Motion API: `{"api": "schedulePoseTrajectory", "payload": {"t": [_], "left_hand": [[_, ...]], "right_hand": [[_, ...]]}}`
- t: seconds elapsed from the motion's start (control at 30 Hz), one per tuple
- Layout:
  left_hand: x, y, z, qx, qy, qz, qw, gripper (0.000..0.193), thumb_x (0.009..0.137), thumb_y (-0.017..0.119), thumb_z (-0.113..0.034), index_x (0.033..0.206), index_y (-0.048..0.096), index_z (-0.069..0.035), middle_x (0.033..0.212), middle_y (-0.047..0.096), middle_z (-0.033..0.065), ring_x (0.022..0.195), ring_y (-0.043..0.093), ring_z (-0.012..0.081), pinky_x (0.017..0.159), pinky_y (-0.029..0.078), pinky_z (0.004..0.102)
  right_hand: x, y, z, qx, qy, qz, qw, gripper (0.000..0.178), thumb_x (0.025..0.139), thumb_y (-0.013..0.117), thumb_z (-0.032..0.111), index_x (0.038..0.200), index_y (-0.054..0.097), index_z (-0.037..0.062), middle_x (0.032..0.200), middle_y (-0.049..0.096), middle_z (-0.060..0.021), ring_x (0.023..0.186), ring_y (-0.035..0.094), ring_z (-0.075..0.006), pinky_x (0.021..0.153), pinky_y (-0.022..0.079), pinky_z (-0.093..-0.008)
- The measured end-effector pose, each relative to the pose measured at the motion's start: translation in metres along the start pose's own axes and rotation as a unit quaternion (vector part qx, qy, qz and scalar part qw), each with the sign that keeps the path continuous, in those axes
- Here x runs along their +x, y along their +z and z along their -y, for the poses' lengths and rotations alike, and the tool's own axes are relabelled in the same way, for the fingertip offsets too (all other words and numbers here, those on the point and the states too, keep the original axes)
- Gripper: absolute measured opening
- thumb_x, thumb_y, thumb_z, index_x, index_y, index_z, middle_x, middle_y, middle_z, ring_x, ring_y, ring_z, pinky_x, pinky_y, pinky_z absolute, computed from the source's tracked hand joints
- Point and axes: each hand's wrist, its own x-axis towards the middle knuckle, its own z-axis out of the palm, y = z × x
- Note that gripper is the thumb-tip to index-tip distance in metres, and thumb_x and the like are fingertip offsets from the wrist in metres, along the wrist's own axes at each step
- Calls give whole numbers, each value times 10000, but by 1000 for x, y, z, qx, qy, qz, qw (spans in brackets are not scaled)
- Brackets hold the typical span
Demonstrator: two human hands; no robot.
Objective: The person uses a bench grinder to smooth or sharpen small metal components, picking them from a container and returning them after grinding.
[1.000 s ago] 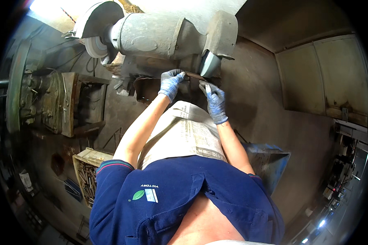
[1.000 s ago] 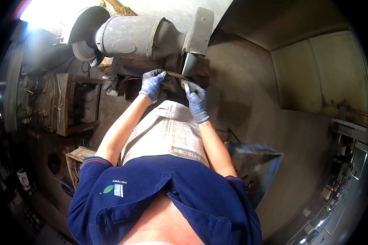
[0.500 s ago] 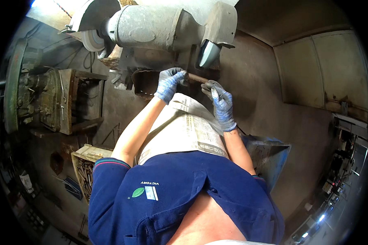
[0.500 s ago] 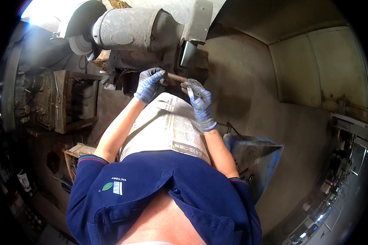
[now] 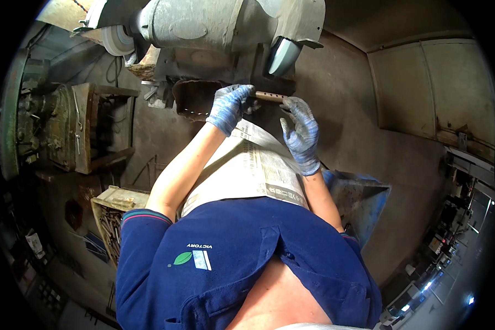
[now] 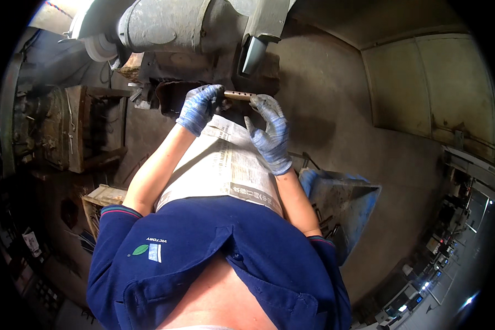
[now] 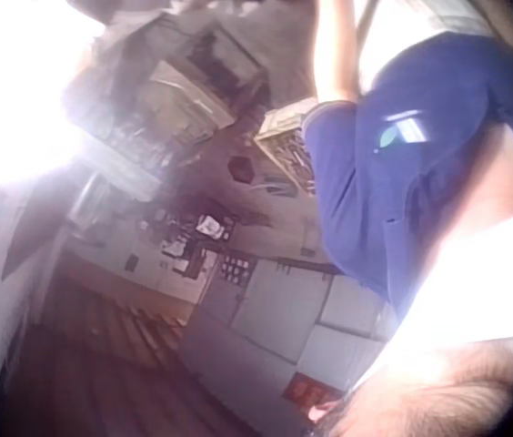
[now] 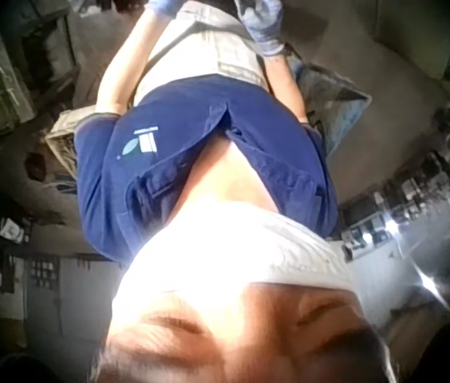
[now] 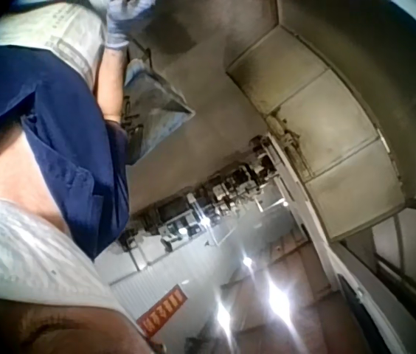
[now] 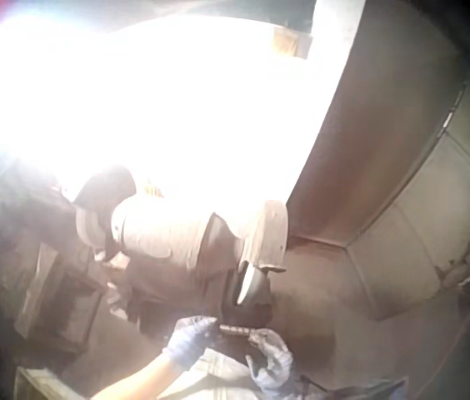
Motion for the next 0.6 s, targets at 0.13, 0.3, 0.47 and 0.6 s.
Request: {"api": "schedulePoseTrajectory", "payload": {"t": [0.13, 0.3, 0.47, 0.6], "left_hand": [[-3, -2, 2, -1, 0, 17, 1000, 133, 814, 646, -116, 779, 593, 1, 595, 538, 44, 492, 543, 146, 588, 559, 296], [-8, 4, -1, 32, -5, -15, 999, 146, 818, 644, -118, 752, 584, -3, 570, 515, 37, 461, 530, 147, 540, 547, 270], [-8, 1, 0, 75, 33, -8, 997, 162, 822, 649, -134, 776, 589, 9, 598, 553, 61, 500, 572, 162, 493, 511, 256], [-11, 6, -1, 88, 53, -4, 995, 167, 824, 649, -139, 803, 589, 16, 636, 590, 88, 549, 610, 174, 464, 472, 240]], "right_hand": [[-2, 0, -6, -63, -56, 8, 996, 452, 697, 716, 28, 1131, 592, 11, 1100, 548, -140, 999, 574, -251, 858, 479, -321], [-2, 0, 13, -220, -86, 26, 971, 519, 667, 740, 96, 1158, 588, 23, 1065, 547, -144, 956, 568, -260, 837, 468, -333], [-4, 3, 13, -209, -79, 22, 974, 516, 648, 736, 72, 1143, 601, 24, 1022, 549, -149, 929, 563, -272, 818, 468, -324], [-3, 4, 18, -207, -71, 21, 975, 506, 650, 733, 60, 1139, 607, 32, 1015, 542, -143, 915, 560, -267, 816, 468, -321]]}}
